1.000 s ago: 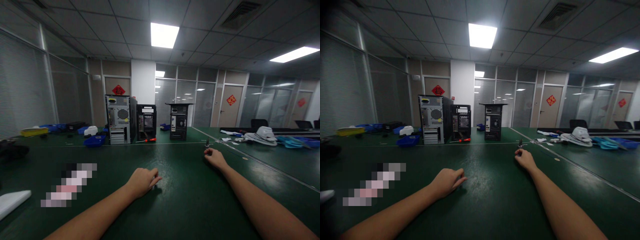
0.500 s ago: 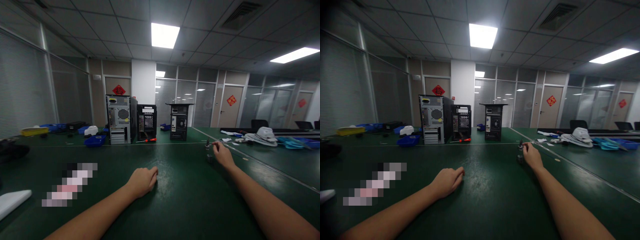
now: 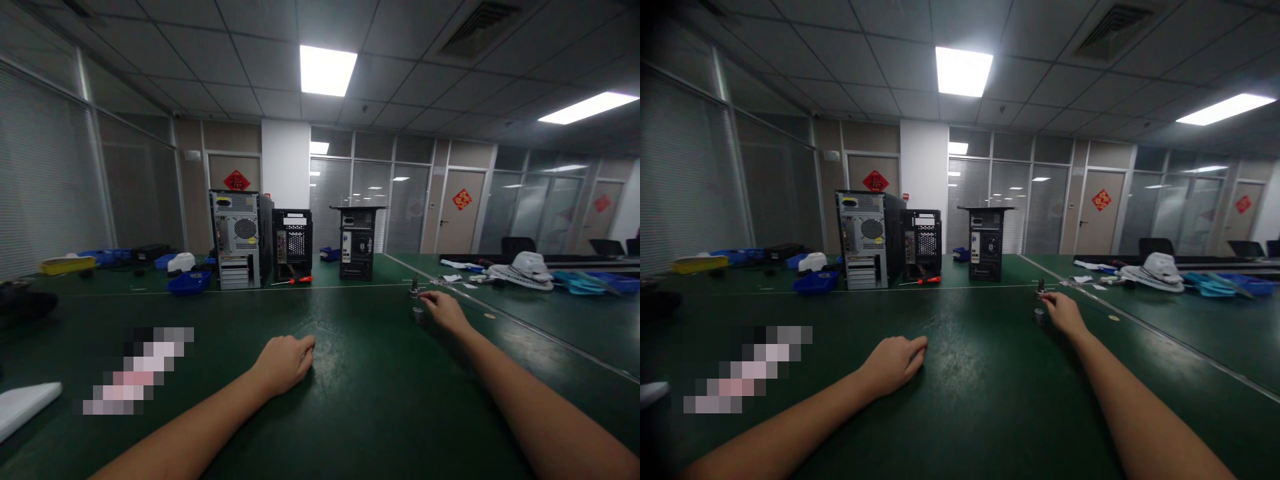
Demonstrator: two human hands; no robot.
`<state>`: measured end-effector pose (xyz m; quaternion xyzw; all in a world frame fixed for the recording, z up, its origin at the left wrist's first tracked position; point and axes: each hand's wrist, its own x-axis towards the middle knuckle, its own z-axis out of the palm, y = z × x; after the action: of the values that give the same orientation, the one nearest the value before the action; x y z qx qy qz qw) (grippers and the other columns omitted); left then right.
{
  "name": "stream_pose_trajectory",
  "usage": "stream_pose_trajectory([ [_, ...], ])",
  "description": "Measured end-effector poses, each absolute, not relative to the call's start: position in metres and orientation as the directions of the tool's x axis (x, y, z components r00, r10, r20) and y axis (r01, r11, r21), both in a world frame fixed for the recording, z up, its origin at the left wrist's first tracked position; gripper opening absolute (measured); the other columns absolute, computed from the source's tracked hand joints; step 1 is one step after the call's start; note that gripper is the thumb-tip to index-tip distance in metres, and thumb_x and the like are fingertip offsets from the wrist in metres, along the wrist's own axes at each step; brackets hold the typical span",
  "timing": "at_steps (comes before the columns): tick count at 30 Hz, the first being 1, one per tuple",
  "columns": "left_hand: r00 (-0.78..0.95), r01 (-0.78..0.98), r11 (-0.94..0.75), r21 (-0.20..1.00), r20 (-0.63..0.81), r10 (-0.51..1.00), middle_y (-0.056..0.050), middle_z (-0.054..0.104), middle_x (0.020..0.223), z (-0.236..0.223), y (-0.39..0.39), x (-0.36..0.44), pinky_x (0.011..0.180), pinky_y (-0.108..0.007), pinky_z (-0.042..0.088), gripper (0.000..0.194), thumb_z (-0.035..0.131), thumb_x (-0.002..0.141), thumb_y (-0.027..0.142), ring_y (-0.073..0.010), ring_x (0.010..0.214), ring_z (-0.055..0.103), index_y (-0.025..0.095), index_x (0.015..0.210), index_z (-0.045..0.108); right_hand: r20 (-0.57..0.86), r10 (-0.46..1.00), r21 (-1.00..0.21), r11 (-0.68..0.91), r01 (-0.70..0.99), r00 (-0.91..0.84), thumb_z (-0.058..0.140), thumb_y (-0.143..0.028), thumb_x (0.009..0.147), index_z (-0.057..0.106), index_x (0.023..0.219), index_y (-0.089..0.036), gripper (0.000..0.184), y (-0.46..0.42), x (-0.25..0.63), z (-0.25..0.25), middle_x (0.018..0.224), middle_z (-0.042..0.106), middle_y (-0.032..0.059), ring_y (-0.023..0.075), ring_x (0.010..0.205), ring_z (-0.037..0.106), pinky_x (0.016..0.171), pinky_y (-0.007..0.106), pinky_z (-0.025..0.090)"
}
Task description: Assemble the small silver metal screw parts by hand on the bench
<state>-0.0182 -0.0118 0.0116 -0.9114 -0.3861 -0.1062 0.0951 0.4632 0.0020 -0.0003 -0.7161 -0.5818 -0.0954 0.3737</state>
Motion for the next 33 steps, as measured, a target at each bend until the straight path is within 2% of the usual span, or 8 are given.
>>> stream_pose_trajectory([
  [3, 0.684, 0.716, -0.694, -0.075, 0.272, 0.677, -0.004, 0.070, 0.080, 0.0105, -0.0110, -0.0184, 0.064, -0.031, 0.044, 0.028, 0.035, 0.099, 0.035, -0.0233, 0.072, 0.068, 0.026, 0.101, 0.061, 0.553, 0.790, -0.420, -0.012, 0.907, 0.267, 0.053, -0.027, 0.090, 0.076, 0.107, -0.017, 0.030, 0.0033, 0.4623, -0.0033, 0.115, 0.072, 0.0125, 0.0273, 0.105, 0.066, 0.092, 0.037, 0.048],
  [9, 0.680, 0.717, -0.697, -0.033, 0.255, 0.687, -0.005, 0.070, 0.082, 0.0105, -0.0097, -0.0185, 0.066, -0.031, 0.045, 0.028, 0.037, 0.098, 0.036, -0.0224, 0.072, 0.067, 0.025, 0.100, 0.062, 0.543, 0.792, -0.484, 0.024, 0.874, 0.279, 0.058, -0.026, 0.087, 0.073, 0.111, -0.019, 0.029, 0.0053, 0.4619, -0.0072, 0.112, 0.073, 0.0108, 0.0257, 0.101, 0.068, 0.091, 0.037, 0.051],
  [13, 0.682, 0.716, -0.697, -0.045, 0.261, 0.684, -0.005, 0.071, 0.083, 0.0088, -0.0085, -0.0184, 0.067, -0.031, 0.046, 0.028, 0.037, 0.098, 0.036, -0.0233, 0.074, 0.068, 0.026, 0.101, 0.063, 0.548, 0.797, -0.487, 0.056, 0.872, 0.254, 0.060, -0.028, 0.085, 0.072, 0.114, -0.019, 0.033, 0.0056, 0.4621, -0.0085, 0.111, 0.074, 0.0110, 0.0271, 0.102, 0.069, 0.092, 0.040, 0.051],
  [27, 0.680, 0.718, -0.695, -0.038, 0.249, 0.689, -0.006, 0.071, 0.083, 0.0118, -0.0125, -0.0181, 0.068, -0.032, 0.046, 0.029, 0.038, 0.097, 0.036, -0.0237, 0.075, 0.068, 0.025, 0.102, 0.064, 0.534, 0.816, -0.533, 0.122, 0.837, 0.221, 0.061, -0.032, 0.084, 0.067, 0.121, -0.020, 0.040, 0.0070, 0.4636, -0.0074, 0.103, 0.075, 0.0106, 0.0251, 0.094, 0.070, 0.087, 0.037, 0.054],
  [33, 0.678, 0.719, -0.694, -0.030, 0.245, 0.693, -0.006, 0.071, 0.084, 0.0125, -0.0135, -0.0182, 0.067, -0.033, 0.047, 0.030, 0.037, 0.097, 0.036, -0.0242, 0.075, 0.068, 0.025, 0.101, 0.064, 0.539, 0.813, -0.541, 0.134, 0.830, 0.220, 0.060, -0.034, 0.084, 0.068, 0.120, -0.020, 0.040, 0.0049, 0.4592, -0.0053, 0.104, 0.074, 0.0110, 0.0257, 0.096, 0.070, 0.090, 0.038, 0.053],
])
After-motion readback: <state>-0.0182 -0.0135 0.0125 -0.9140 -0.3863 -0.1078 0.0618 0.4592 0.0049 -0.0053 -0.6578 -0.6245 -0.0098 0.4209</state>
